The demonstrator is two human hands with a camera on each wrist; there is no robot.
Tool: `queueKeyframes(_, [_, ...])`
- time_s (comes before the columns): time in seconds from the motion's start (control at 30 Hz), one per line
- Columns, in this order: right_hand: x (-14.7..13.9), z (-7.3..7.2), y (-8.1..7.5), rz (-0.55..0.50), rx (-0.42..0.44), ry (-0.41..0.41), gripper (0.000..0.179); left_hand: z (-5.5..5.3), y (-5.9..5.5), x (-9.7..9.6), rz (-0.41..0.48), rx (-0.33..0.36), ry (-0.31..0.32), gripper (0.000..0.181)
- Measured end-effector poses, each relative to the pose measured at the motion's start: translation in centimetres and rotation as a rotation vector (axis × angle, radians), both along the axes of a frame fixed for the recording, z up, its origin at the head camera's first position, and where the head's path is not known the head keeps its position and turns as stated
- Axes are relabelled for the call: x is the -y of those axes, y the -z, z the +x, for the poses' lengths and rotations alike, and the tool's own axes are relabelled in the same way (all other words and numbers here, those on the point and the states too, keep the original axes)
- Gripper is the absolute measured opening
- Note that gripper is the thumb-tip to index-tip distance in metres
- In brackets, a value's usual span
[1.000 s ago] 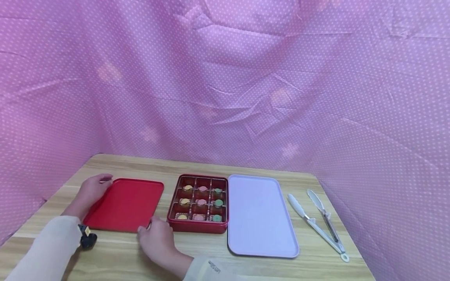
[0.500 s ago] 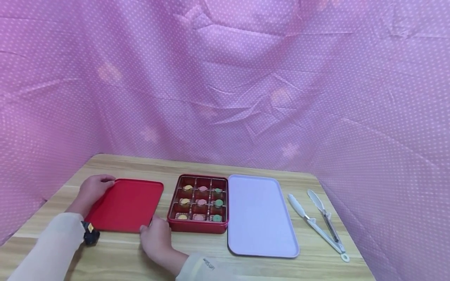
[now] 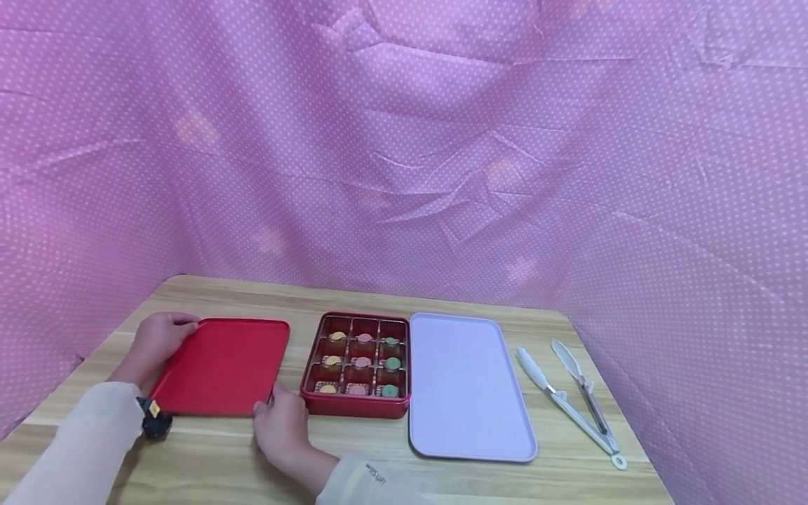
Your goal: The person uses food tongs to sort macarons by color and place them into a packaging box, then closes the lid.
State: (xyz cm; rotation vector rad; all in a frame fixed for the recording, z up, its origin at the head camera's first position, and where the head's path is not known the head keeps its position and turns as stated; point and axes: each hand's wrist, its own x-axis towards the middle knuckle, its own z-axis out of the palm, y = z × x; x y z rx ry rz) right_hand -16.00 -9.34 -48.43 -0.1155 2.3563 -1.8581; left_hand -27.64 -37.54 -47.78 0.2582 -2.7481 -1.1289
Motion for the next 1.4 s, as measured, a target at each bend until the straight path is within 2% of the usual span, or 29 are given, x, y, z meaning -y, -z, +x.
queueKeyframes(0.07, [-0.1,0.0,0.0,-0.025,0.011,0.008,0.04,0.0,-0.1,0.0,0.009,0.004,-0.007,0.032])
queueKeyframes(0.27, [-0.2,-0.1,-0.1,-0.048,0.008,0.013,0.046,0.5,-0.7,0.0,0.023,0.032,-0.02,0.033])
queueKeyframes(0.4, [-0.1,0.0,-0.3,-0.072,-0.004,0.021,0.049,0.7,-0.6,0.3,0.059,0.057,-0.033,0.034])
queueKeyframes(0.53, [0.0,0.2,-0.6,-0.162,0.01,0.038,0.049,0.9,-0.5,0.7,0.082,0.051,-0.035,0.036])
queueKeyframes(0.63, [0.2,0.4,-0.9,-0.251,0.047,0.046,0.05,1.2,-0.5,1.0,0.134,0.072,-0.039,0.039])
queueKeyframes(0.7, [0.2,0.5,-1.3,-0.291,0.062,0.042,0.051,1.4,-0.6,1.1,0.201,0.109,-0.043,0.041])
queueKeyframes(0.83, [0.0,0.6,-2.2,-0.315,0.038,0.03,0.05,1.9,-0.9,1.1,0.312,0.145,-0.039,0.045])
queueKeyframes(1.0, [-1.0,0.5,-3.7,-0.348,0.005,0.01,0.049,2.1,-1.6,0.2,0.376,0.1,-0.046,0.046])
queueKeyframes(1.1, [-2.2,0.2,-4.5,-0.342,-0.018,0.003,0.049,2.2,-2.3,-0.6,0.288,0.041,-0.04,0.044])
queueKeyframes(1.23, [-4.2,-0.3,-5.1,-0.322,-0.038,0.014,0.047,2.2,-3.6,-2.0,0.171,0.007,-0.024,0.046])
queueKeyframes(1.4, [-6.8,-0.6,-5.5,-0.325,-0.035,0.028,0.043,2.5,-5.1,-4.4,0.195,-0.013,-0.013,0.048])
